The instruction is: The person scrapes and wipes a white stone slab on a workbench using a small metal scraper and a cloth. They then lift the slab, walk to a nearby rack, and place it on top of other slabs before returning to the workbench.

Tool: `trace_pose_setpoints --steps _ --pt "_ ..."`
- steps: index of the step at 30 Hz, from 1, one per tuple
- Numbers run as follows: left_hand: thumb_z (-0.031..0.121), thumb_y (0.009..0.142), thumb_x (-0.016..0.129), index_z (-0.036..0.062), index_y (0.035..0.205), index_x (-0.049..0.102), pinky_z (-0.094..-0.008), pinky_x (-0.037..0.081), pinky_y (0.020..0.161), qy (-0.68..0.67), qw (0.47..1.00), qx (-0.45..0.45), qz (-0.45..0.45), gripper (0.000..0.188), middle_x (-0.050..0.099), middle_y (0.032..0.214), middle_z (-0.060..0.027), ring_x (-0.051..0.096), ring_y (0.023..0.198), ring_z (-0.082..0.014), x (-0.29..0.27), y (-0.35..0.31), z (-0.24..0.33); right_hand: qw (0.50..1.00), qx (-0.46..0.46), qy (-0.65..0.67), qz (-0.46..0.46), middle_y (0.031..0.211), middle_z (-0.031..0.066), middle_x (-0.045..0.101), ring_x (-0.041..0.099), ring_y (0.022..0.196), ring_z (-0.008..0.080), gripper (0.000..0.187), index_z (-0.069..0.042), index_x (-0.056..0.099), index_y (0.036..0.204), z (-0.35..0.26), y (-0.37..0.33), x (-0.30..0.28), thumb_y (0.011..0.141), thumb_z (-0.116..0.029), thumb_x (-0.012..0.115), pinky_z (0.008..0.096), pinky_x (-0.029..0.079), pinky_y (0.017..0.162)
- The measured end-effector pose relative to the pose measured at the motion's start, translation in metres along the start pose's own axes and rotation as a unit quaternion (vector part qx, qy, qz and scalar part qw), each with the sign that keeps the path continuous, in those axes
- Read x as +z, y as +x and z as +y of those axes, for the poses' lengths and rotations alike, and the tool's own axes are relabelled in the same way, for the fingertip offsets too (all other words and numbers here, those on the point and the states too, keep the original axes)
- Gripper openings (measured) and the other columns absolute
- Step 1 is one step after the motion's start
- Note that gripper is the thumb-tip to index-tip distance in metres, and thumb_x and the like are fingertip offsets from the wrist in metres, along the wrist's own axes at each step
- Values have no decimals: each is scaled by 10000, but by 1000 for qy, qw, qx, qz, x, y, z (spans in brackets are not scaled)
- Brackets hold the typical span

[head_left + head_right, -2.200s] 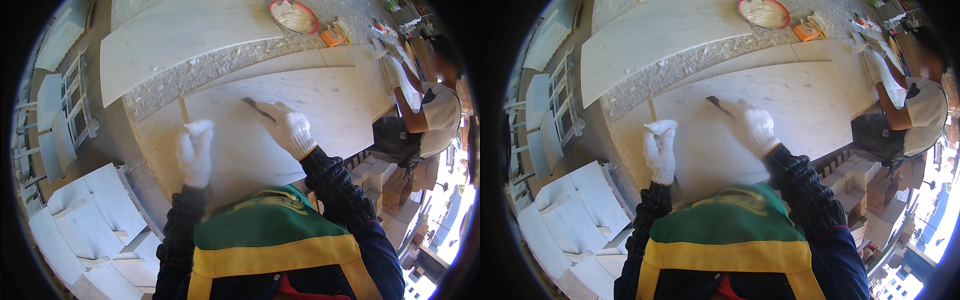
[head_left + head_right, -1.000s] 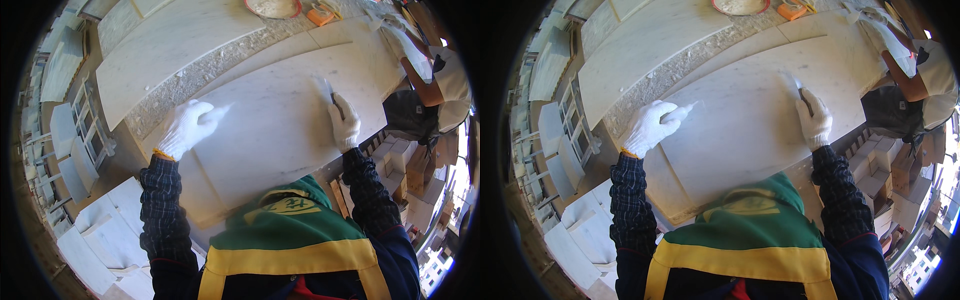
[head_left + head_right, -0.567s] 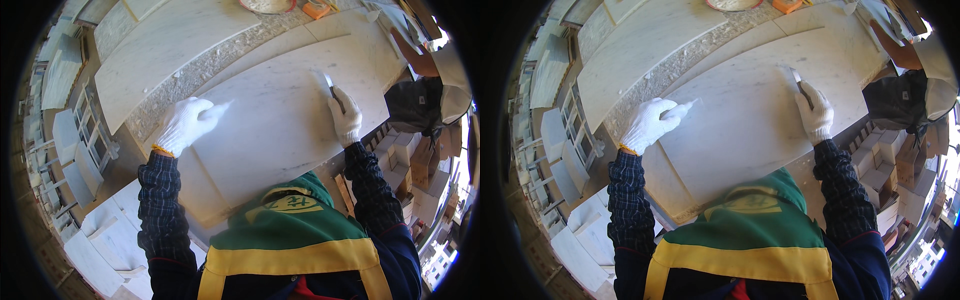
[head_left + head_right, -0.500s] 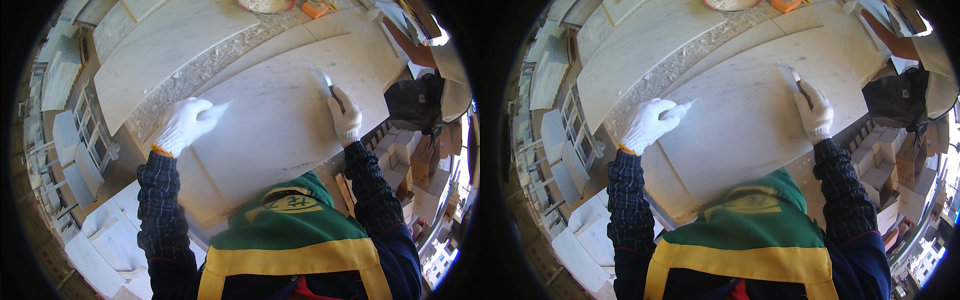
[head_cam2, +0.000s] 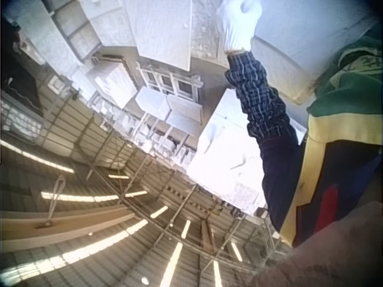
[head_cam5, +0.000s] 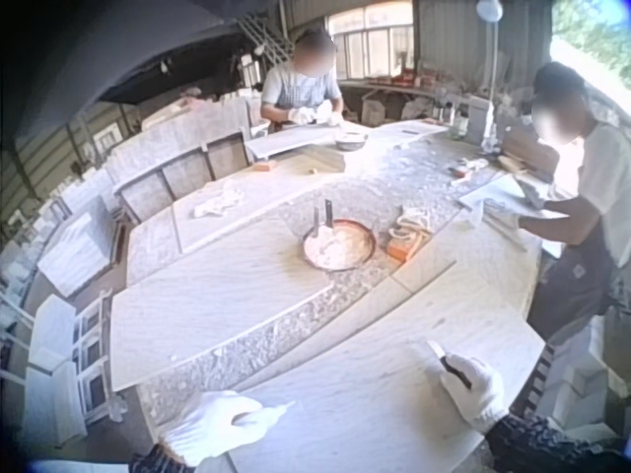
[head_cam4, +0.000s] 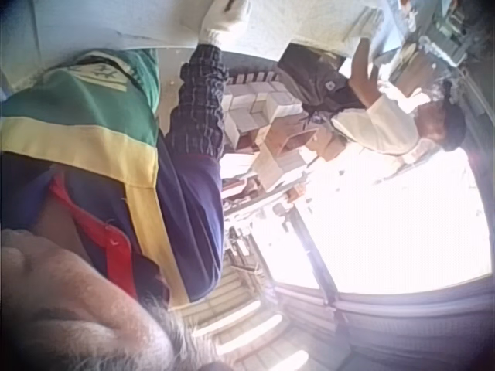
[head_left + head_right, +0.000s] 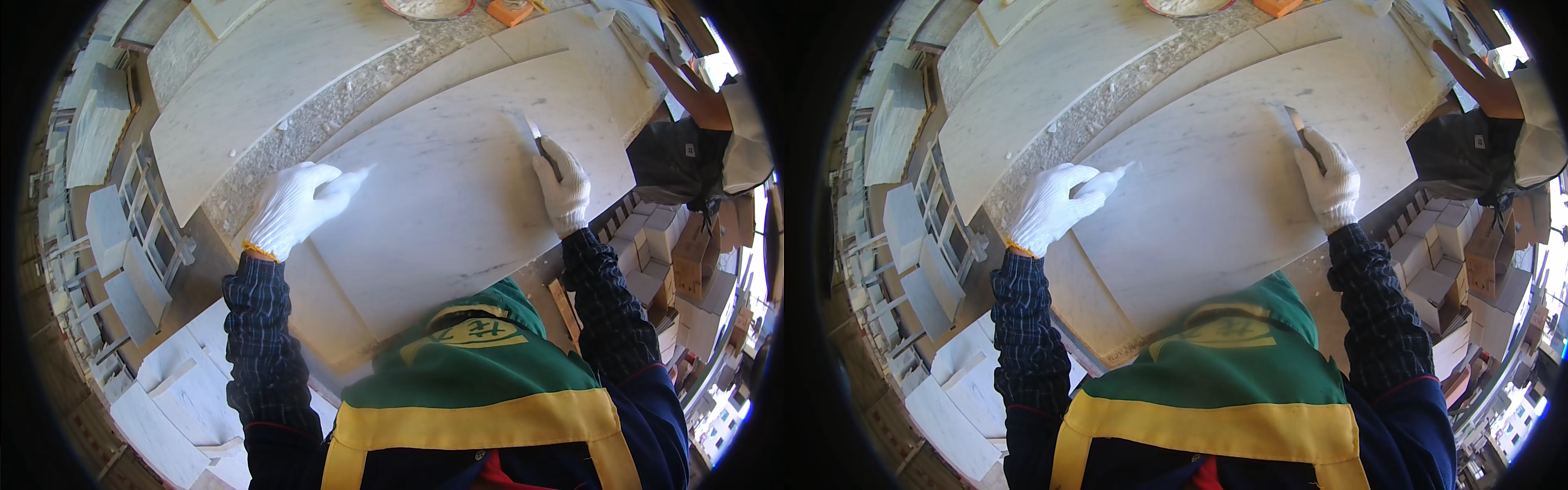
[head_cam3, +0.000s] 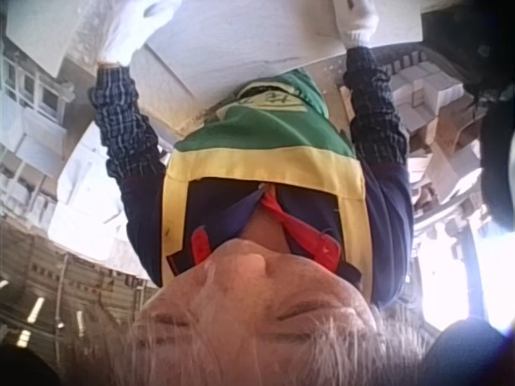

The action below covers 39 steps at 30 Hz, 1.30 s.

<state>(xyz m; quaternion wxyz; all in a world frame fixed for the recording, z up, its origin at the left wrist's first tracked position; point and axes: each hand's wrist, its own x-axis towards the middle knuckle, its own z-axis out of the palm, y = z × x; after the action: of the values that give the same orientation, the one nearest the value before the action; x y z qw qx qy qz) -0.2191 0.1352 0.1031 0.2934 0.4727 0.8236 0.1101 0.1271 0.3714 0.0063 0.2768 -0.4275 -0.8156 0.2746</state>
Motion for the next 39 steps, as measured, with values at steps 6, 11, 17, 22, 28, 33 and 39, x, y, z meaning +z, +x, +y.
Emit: trace_pose_setpoints --steps 6,11,17,22,28,33,39 --pt "292 856 795 71 1197 764 -386 556 840 -22 1000 15 16 407 753 1073 -131 722 937 -281 6 -2 -8 1000 9 -7 -4 1188 170 769 741 1089 261 342 10 732 1265 1 -1 0 962 -145 765 345 560 977" --pt "357 870 755 112 1152 770 -416 559 828 -22 999 28 36 374 747 1060 -131 730 949 -334 9 -4 -11 999 -23 -2 24 1122 160 776 755 999 272 349 -37 751 1251 5 0 3 929 -167 785 346 579 909" --pt "317 882 777 64 1182 763 -396 563 869 -55 997 36 38 392 749 1088 -154 735 991 -322 11 -2 -17 999 -27 -9 23 1093 163 775 753 973 273 351 -35 750 1250 5 0 3 924 -158 787 349 582 885" --pt "190 937 803 6 1270 724 -311 529 960 -317 942 56 94 388 743 1091 -66 688 1039 -165 21 10 -22 1000 -16 4 23 1065 165 771 750 946 287 334 -41 755 1236 3 0 3 923 -156 781 348 583 860" --pt "238 930 836 5 1322 695 -309 530 963 -380 901 50 205 478 722 1217 -61 657 1103 -144 25 97 1 1000 -23 -16 14 1035 152 763 738 907 295 352 -47 743 1251 2 1 2 930 -188 770 357 582 833" --pt "309 972 778 44 1283 689 -316 519 964 -255 950 60 171 418 748 1157 -87 665 1107 -148 29 173 39 1000 3 -22 5 1000 139 753 727 871 289 357 -57 741 1252 -5 1 -1 930 -209 766 357 579 810" --pt "310 970 746 40 1275 689 -358 563 852 -193 962 81 176 411 760 1153 -139 733 968 -202 45 237 65 999 25 -20 -8 1003 138 751 731 880 303 363 -65 744 1248 -9 1 -5 911 -194 780 366 583 803"
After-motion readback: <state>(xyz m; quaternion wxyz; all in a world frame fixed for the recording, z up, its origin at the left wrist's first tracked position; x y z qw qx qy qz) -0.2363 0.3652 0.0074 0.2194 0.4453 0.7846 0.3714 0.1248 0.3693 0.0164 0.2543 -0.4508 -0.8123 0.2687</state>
